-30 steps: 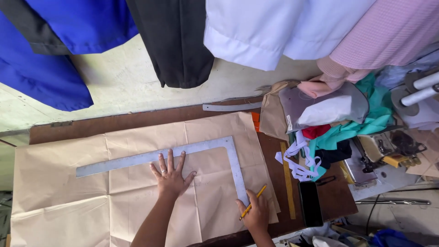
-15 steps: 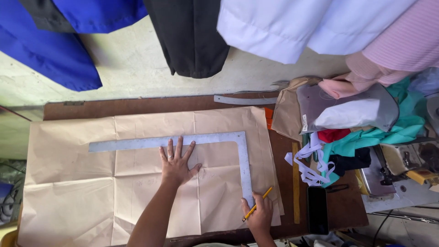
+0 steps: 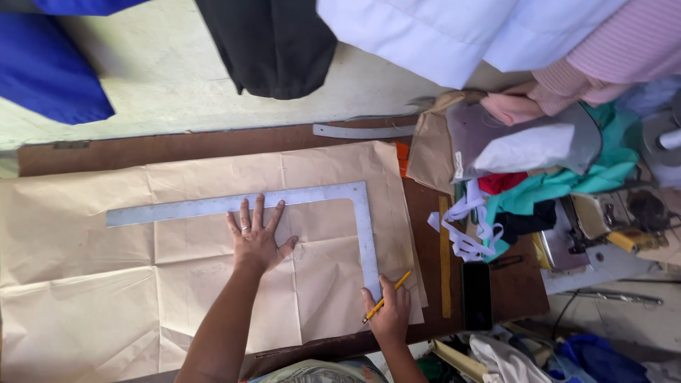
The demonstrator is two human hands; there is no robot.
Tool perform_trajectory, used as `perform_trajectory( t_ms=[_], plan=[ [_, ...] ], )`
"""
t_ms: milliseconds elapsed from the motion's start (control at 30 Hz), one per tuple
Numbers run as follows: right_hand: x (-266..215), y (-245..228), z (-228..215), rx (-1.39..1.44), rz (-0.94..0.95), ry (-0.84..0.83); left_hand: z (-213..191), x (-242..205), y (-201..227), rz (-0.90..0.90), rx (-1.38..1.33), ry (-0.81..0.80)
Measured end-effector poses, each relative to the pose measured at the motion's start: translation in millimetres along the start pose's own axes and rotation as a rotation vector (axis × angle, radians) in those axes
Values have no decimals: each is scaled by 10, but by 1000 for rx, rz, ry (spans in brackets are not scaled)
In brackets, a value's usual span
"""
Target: The person measures and marks a large piece of light brown fabric on a table using a metal L-square ruler, a wooden ruler, and a pencil. They draw straight lines and make small marks along the edges and center of the fabric.
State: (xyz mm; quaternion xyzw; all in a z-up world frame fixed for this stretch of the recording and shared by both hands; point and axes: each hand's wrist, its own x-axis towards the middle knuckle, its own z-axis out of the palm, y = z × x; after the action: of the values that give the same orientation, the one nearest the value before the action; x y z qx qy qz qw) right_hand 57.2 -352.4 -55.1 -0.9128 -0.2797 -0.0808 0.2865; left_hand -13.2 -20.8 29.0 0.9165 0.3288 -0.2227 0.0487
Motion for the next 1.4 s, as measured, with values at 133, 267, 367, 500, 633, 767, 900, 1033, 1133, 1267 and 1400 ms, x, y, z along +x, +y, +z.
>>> perform_trajectory(
  t_ms=[133, 267, 367, 500, 633, 767, 900, 1033, 1133, 1267, 1400],
  plan=[
    [-269, 55, -49, -23, 54, -4, 142, 69, -4, 7, -34, 28],
    [-404, 133, -50, -86, -45, 23, 299, 142, -9, -16, -83, 109],
    [-408, 100, -74, -98, -9, -6, 396, 164, -19, -20, -98, 157],
    [-414, 65, -83, -99, 71, -56, 400, 171, -30, -16, -93, 172],
    [-479, 96, -43, -94, 79, -29, 299, 139, -16, -23, -64, 126],
    [-490, 93, -23, -117, 20, 37, 226, 112, -12, -16, -55, 79],
    [-523, 81, -1, -187, 45, 26, 87, 53, 9, -21, -55, 15],
    [-551, 30, -49, -160, 64, 8, 119, 65, -7, -12, -44, 7],
    [-611, 14, -72, -74, 105, 80, 203, 98, -17, 15, -66, 92],
    [-629, 15, -112, -33, 77, 83, 225, 117, 5, 7, -81, 85],
    [-647, -3, -105, -38, 85, 58, 270, 126, -26, 10, -101, 117]
  ],
)
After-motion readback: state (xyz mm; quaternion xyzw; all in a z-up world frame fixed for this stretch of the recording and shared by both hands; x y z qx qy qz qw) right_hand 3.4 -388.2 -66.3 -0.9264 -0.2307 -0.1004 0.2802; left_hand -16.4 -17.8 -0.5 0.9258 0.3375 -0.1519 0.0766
